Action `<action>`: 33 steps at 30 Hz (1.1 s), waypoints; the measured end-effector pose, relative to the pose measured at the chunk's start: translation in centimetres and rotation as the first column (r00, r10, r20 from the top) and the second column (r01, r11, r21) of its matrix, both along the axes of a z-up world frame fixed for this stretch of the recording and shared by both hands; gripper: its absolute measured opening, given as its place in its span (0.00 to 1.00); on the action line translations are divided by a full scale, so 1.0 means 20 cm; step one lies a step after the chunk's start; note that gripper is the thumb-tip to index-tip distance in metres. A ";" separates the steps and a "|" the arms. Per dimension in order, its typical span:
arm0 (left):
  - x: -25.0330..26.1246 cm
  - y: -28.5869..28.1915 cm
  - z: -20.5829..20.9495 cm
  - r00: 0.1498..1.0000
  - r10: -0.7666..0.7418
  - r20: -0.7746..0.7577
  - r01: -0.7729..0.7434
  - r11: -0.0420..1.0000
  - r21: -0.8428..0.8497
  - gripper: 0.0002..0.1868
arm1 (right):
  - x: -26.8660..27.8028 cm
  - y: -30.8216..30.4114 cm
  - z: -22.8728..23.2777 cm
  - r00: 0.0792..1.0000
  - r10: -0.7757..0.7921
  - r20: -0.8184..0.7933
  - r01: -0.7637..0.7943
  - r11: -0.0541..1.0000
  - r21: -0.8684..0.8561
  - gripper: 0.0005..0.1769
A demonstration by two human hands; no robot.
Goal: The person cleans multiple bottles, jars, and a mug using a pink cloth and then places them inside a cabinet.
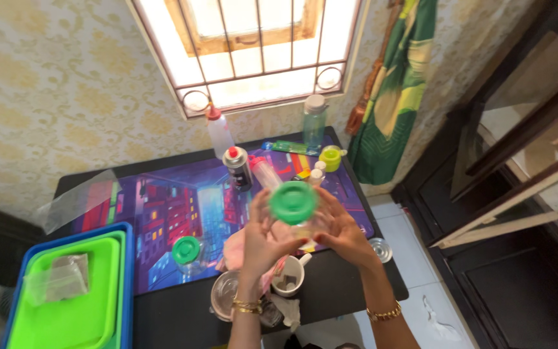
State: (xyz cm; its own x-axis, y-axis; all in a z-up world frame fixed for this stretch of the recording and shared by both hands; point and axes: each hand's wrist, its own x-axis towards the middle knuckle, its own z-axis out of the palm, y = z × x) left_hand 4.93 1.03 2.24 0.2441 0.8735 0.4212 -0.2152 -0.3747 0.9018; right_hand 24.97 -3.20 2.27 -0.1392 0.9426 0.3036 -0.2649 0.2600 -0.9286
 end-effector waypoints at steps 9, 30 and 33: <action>0.55 -0.03 0.27 0.912 -0.379 -0.159 0.390 0.920 0.043 0.50 | 0.45 -0.32 0.02 0.922 -0.372 -0.104 0.374 0.927 0.001 0.61; 1.91 -0.73 0.13 0.614 -0.783 -0.097 0.789 0.613 0.040 0.52 | 1.46 -1.42 -0.05 0.602 -0.796 -0.058 0.798 0.602 0.021 0.57; 2.06 -0.87 0.11 0.584 -0.798 -0.147 0.803 0.595 -0.038 0.53 | 1.57 -1.60 -0.07 0.551 -0.833 -0.042 0.834 0.550 0.040 0.57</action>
